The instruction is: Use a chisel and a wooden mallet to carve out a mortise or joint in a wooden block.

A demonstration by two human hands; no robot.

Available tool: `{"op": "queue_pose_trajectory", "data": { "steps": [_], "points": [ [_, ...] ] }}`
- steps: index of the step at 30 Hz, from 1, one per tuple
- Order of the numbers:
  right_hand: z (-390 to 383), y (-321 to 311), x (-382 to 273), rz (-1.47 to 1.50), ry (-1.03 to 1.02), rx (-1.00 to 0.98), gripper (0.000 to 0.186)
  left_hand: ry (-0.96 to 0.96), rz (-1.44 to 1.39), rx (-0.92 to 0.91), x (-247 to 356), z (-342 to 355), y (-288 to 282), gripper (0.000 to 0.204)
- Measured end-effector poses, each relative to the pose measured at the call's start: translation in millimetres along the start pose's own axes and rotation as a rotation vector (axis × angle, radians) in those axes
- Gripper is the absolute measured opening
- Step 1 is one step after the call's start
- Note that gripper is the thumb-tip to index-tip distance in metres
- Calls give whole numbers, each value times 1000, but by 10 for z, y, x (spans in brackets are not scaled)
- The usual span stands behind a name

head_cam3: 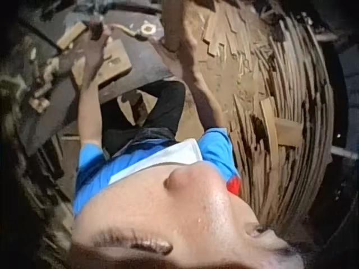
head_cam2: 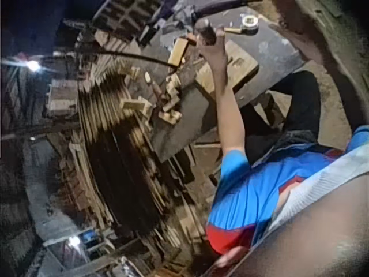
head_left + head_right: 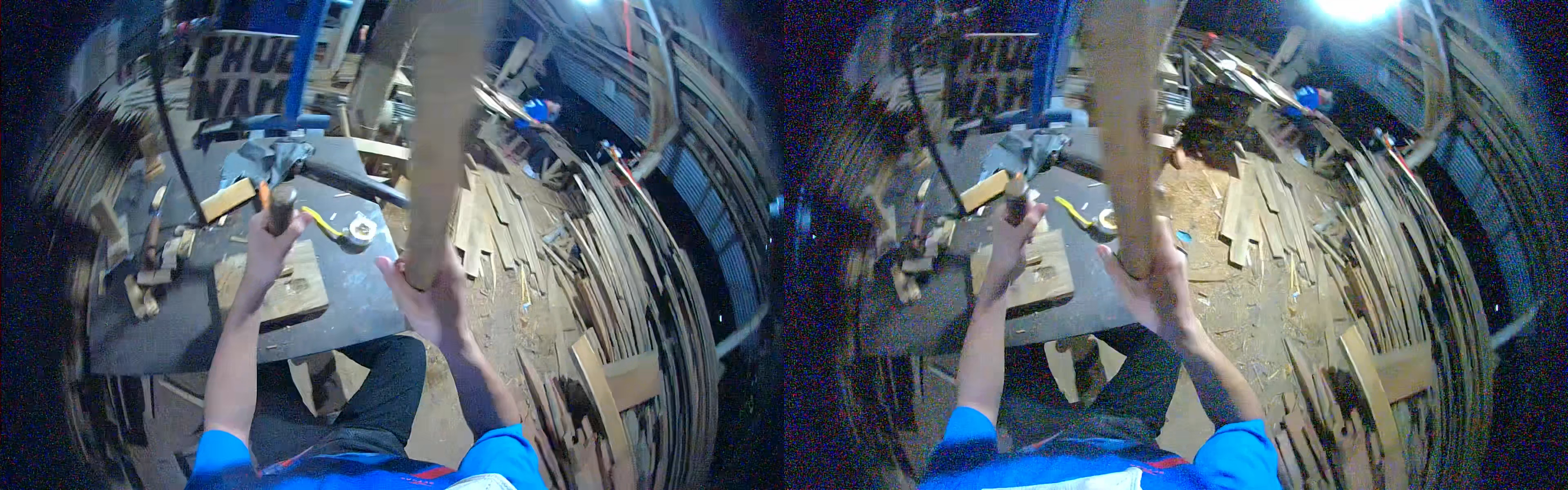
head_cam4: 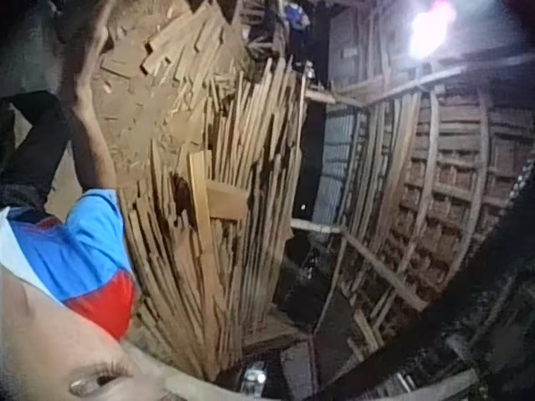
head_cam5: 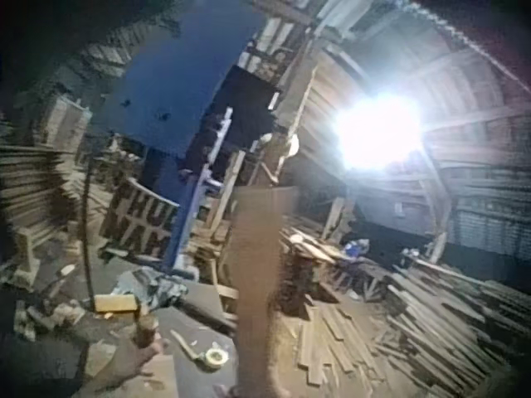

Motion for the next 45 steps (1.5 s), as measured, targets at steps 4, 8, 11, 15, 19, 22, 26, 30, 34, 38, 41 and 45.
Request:
{"op": "queue_pose_trajectory", "data": {
  "steps": [4, 8, 11, 15, 19, 22, 26, 30, 34, 38, 41, 45],
  "points": [
    [39, -118, -144, -864, -197, -189, 29, -49, -24, -9, 24, 14, 34, 18],
    [75, -46, -494, -763, -224, -67, 27, -42, 32, -3, 94, 19, 4, 18],
    [127, -41, -450, -769, -324, 38, 29, -46, 13, -26, 39, 98, 51, 21],
    [4, 5, -340, -1287, -223, -201, 32, 5, -122, 104, -70, 103, 28, 25],
    [-81, -22, -350, -1031, -273, -117, 32, -12, -55, -32, -94, 119, -38, 23],
    [-68, -38, -496, -988, -245, -23, 33, -27, -64, -11, -2, 97, -14, 20],
    [-30, -58, -495, -977, -212, -11, 32, -23, -49, -10, 25, 101, -30, 19],
    [-22, -127, -474, -966, -202, -7, 32, -54, -40, -7, 25, 88, 3, 18],
    [-32, -190, -393, -962, -209, 15, 29, -58, -42, -20, -24, 72, -4, 17],
    [-83, -219, -377, -970, -168, 21, 30, -42, -68, -30, -33, 61, 39, 18],
    [-85, -199, -351, -964, -205, 12, 32, -33, -66, -31, -42, 61, 10, 19],
    [-56, -180, -329, -953, -197, 13, 31, -41, -68, -43, -50, 71, 6, 21]
  ]
}}
Point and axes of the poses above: each hand's wrist, its own z-axis towards the middle knuckle, its own y-axis out of the palm, x = y × z, the point moved 3 cm from there along z, towards the middle knuckle, and after that the axes turned 11 degrees about -x, right-handed, at the moved point
